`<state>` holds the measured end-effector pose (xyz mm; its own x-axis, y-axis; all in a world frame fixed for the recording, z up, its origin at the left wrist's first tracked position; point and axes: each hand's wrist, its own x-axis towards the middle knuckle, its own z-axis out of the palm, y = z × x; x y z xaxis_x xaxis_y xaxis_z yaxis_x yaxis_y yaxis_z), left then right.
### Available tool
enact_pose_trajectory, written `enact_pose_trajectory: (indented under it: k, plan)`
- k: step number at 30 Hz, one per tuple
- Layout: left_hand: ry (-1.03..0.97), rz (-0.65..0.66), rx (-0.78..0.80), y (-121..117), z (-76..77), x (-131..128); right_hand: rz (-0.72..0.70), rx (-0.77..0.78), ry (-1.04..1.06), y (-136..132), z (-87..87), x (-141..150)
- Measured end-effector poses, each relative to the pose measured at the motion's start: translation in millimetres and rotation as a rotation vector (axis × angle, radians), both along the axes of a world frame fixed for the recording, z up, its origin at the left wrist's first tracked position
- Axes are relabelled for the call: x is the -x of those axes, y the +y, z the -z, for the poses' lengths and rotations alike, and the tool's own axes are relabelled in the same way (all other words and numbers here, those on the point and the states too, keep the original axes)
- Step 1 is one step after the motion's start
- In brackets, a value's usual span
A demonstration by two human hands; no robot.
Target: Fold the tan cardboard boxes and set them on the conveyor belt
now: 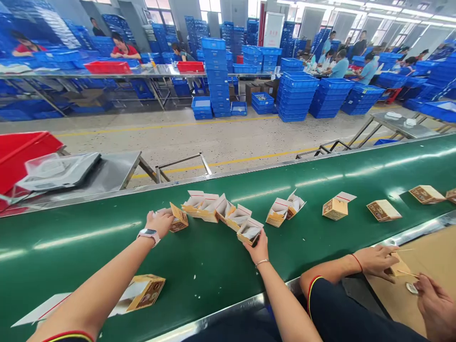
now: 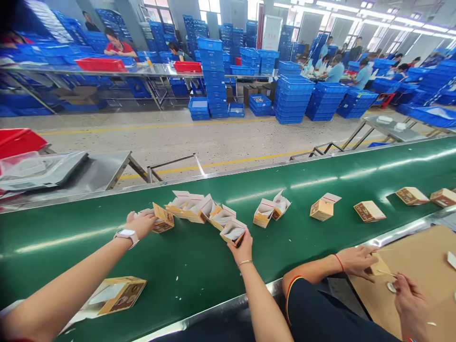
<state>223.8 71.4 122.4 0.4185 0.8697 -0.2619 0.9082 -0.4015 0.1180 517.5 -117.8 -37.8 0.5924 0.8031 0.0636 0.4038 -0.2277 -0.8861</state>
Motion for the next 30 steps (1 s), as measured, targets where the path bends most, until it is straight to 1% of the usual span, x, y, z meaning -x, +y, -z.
enact_pose_trajectory:
  k: [3, 5, 6, 7, 9, 11, 12, 13, 14, 15, 16, 18, 20, 22, 24, 25, 27, 28, 30]
  plan:
    - [0.127, -0.008, -0.058, -7.8, -11.6, 4.9, -0.014, 0.031, -0.033, 20.1, -2.9, 22.9]
    - [0.142, -0.002, -0.134, -19.9, -21.1, 7.8, 0.005, 0.038, -0.071, 19.2, -2.7, 19.9]
    - [0.107, 0.005, -0.174, -28.7, -25.2, 7.6, 0.031, 0.022, -0.085, 14.9, -2.5, 9.5]
    - [0.057, 0.018, -0.204, -39.2, -28.5, 5.6, 0.082, -0.002, -0.094, 9.1, -2.8, -7.3]
    - [-0.052, 0.051, -0.219, -64.2, -32.4, -4.9, 0.263, -0.058, -0.095, -1.4, -6.1, -57.8]
    - [-0.148, 0.106, -0.163, -90.7, -33.6, -22.5, 0.611, -0.048, -0.120, -4.6, -13.9, -120.0]
    - [-0.189, 0.150, -0.113, -102.7, -33.8, -32.3, 0.672, -0.046, -0.132, -2.9, -18.9, -150.5]
    - [-0.227, 0.203, -0.058, -113.2, -34.2, -41.6, 0.687, -0.044, -0.140, 0.5, -24.1, -178.5]
    - [-0.263, 0.261, -0.004, -121.7, -34.9, -49.4, 0.684, -0.034, -0.139, 4.5, -29.2, -202.8]
    - [-0.292, 0.318, 0.043, -127.9, -36.1, -55.0, 0.633, -0.002, -0.127, 8.5, -34.0, -223.2]
    - [-0.313, 0.365, 0.078, -132.0, -37.6, -57.9, 0.560, 0.048, -0.107, 11.9, -38.6, -239.8]
    - [-0.335, 0.411, 0.106, -134.3, -41.4, -56.0, 0.427, 0.146, -0.071, 16.4, -47.4, -263.4]
    - [-0.344, 0.410, 0.106, -131.9, -45.0, -46.5, 0.313, 0.204, -0.071, 19.8, -56.7, -277.0]
    - [-0.356, 0.389, 0.110, -128.8, -46.6, -35.0, 0.218, 0.195, -0.094, 24.8, -66.0, -282.4]
    - [-0.377, 0.360, 0.117, -128.1, -45.8, -27.0, 0.143, 0.171, -0.105, 31.6, -73.1, -280.8]
    - [-0.391, 0.342, 0.122, -129.2, -44.6, -25.8, 0.141, 0.156, -0.101, 34.8, -75.2, -278.1]
    - [-0.424, 0.325, 0.144, -133.9, -40.5, -31.0, 0.210, 0.125, -0.084, 39.1, -76.0, -271.1]
    - [-0.442, 0.333, 0.154, -137.0, -37.6, -38.2, 0.267, 0.103, -0.076, 39.4, -74.9, -268.0]
    - [-0.475, 0.387, 0.140, -142.5, -29.7, -62.3, 0.402, 0.049, -0.068, 35.9, -70.8, -264.0]
